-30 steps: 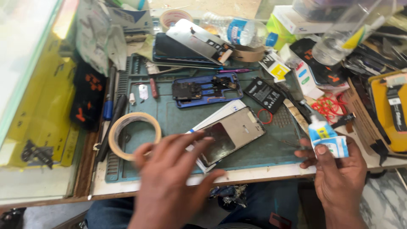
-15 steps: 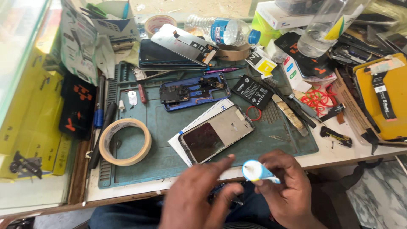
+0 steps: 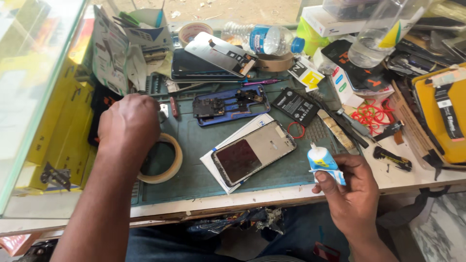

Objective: The person applies adhesive from a tube along the edges of a disassembled smartphone screen. They then place the screen onto the phone's chassis, press it down, and inspect the alignment.

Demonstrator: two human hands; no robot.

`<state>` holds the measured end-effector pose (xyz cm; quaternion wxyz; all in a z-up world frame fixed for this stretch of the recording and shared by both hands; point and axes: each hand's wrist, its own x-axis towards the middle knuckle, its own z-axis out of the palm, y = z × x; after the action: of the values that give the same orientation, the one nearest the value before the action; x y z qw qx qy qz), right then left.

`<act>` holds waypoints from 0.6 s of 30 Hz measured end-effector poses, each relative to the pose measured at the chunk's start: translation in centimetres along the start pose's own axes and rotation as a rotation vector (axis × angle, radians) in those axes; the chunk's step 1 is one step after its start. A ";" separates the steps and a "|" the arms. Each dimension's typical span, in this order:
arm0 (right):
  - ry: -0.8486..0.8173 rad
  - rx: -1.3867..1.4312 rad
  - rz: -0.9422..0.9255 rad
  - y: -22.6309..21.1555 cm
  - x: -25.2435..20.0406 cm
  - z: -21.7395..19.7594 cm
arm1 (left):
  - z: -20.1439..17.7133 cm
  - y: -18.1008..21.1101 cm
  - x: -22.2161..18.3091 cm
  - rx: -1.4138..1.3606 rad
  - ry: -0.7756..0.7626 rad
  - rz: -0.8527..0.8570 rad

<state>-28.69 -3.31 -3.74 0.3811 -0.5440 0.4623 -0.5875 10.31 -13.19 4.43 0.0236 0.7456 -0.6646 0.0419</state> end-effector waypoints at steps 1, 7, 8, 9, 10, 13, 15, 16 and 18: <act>0.001 0.009 0.000 0.0 0.1 -0.1 | 0.4 -0.1 0.4 -0.006 -0.015 -0.028; 0.009 0.043 0.021 0.3 0.1 -0.6 | -0.3 -0.4 0.8 -0.073 -0.080 -0.133; 0.010 0.043 0.018 0.4 0.0 -0.6 | -0.7 -0.4 0.7 -0.127 -0.096 -0.158; 0.008 0.043 0.014 0.4 0.1 -0.6 | -1.0 -0.3 0.6 -0.181 -0.111 -0.187; 0.007 0.045 0.009 0.4 0.1 -0.6 | -1.3 -0.3 0.5 -0.204 -0.080 -0.164; 0.000 0.038 -0.002 0.4 0.0 -0.7 | -1.9 0.0 -0.2 -0.335 0.021 -0.124; -0.009 0.020 0.000 0.4 0.1 -0.7 | -2.6 0.5 -0.9 -0.499 0.098 -0.131; -0.021 0.040 0.009 0.4 0.2 -0.7 | -3.1 0.9 -1.6 -0.642 0.087 -0.144; -0.042 0.078 0.029 0.3 0.1 -0.9 | -3.6 2.4 -3.5 -0.930 0.060 -0.163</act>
<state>-29.58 -3.36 -3.99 0.4200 -0.5341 0.4388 -0.5881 7.44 -9.66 7.62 0.3774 0.7041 -0.5511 -0.2409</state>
